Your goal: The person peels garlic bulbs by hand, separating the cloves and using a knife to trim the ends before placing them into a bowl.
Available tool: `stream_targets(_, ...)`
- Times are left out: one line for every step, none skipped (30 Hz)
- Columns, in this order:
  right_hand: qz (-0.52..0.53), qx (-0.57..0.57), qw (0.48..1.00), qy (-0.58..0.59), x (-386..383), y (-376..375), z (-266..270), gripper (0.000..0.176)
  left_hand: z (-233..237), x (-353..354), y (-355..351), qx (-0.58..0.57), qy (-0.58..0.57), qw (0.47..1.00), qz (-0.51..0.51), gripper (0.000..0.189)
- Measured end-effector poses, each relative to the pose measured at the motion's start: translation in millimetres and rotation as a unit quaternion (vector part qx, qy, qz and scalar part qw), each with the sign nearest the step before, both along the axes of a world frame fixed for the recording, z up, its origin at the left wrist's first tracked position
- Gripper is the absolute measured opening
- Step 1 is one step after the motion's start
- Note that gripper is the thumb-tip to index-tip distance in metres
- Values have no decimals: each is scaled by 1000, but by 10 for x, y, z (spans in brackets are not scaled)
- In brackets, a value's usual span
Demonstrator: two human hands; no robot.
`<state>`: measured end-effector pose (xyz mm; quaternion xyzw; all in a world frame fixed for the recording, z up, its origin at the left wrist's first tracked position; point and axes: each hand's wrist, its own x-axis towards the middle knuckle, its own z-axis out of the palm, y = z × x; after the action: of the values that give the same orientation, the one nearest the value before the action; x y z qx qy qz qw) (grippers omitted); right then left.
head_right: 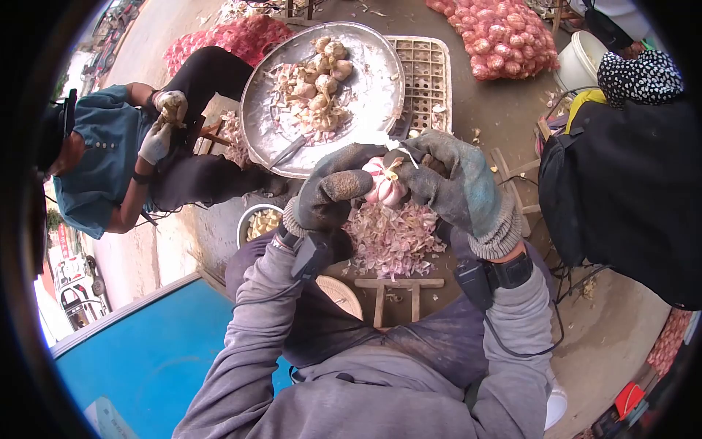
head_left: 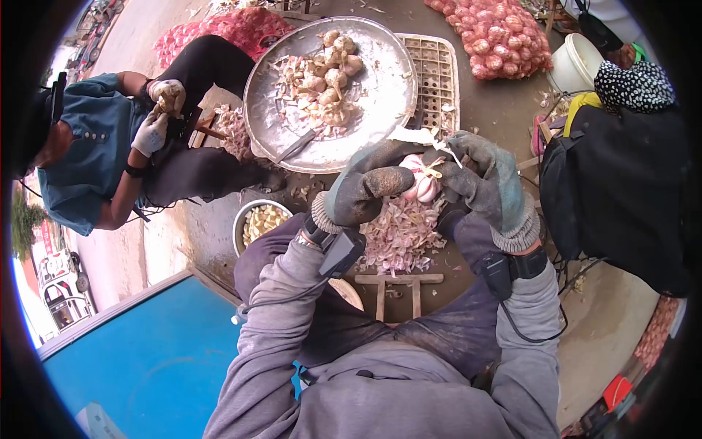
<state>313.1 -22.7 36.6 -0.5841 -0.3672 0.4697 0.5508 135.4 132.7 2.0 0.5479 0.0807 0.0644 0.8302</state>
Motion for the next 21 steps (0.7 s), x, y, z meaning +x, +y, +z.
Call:
stream_targets(3,-24,1000,-14,-8,13,36,24,-9,10,5,-18,2,1000,-7,63)
stream_targets(4,-23,1000,-16,-24,31,72,24,-7,29,7,-17,0,1000,-6,63)
stream_targets(-6,-34,999,-1,-56,47,104,25,-7,44,2,0,-21,1000,-7,63)
stream_targets(-16,-45,999,15,-74,51,115,27,-7,52,-5,17,-41,999,-8,63)
stream_targets(-16,-45,999,15,-68,44,84,27,22,46,-21,17,-41,999,-8,63)
stream_targets(-31,-52,997,38,-51,34,20,27,72,34,-47,16,-25,1000,8,64)
stream_targets(-46,-60,995,60,-37,22,-35,28,97,27,-62,15,-10,1000,24,65)
stream_targets(-46,-60,995,61,-27,7,-77,28,80,37,-69,15,-9,1000,24,65)
stream_targets(-54,-54,995,70,-14,-4,-112,28,53,56,-75,13,-12,1000,26,65)
stream_targets(-62,-46,994,79,-7,-8,-127,28,37,68,-78,11,-15,999,27,64)
stream_targets(-62,-47,994,79,-9,-7,-123,28,36,69,-80,10,-15,999,27,64)
stream_targets(-70,-52,993,84,-17,-4,-116,27,36,66,-84,-15,-7,999,27,63)
stream_targets(-78,-56,991,89,-23,0,-110,26,35,66,-87,-41,1,999,26,62)
stream_targets(-78,-57,991,89,-38,13,-103,26,25,68,-76,-41,1,999,26,62)
stream_targets(-82,-56,992,78,-62,32,-95,27,9,70,-56,-3,8,999,31,61)
stream_targets(-85,-56,993,66,-81,47,-88,27,-7,66,-46,35,15,999,37,60)
stream_targets(-85,-56,993,66,-92,56,-84,27,-19,59,-48,35,16,999,37,60)
stream_targets(-81,-48,995,35,-101,65,-79,26,-31,53,-53,32,24,998,46,59)
stream_targets(-78,-40,996,4,-107,71,-78,25,-48,46,-57,28,32,998,55,58)
stream_targets(-77,-40,996,4,-80,81,-143,25,-92,42,-52,28,32,998,56,58)
stream_targets(-64,47,985,-152,-30,99,-261,24,-150,42,-35,65,47,995,54,58)
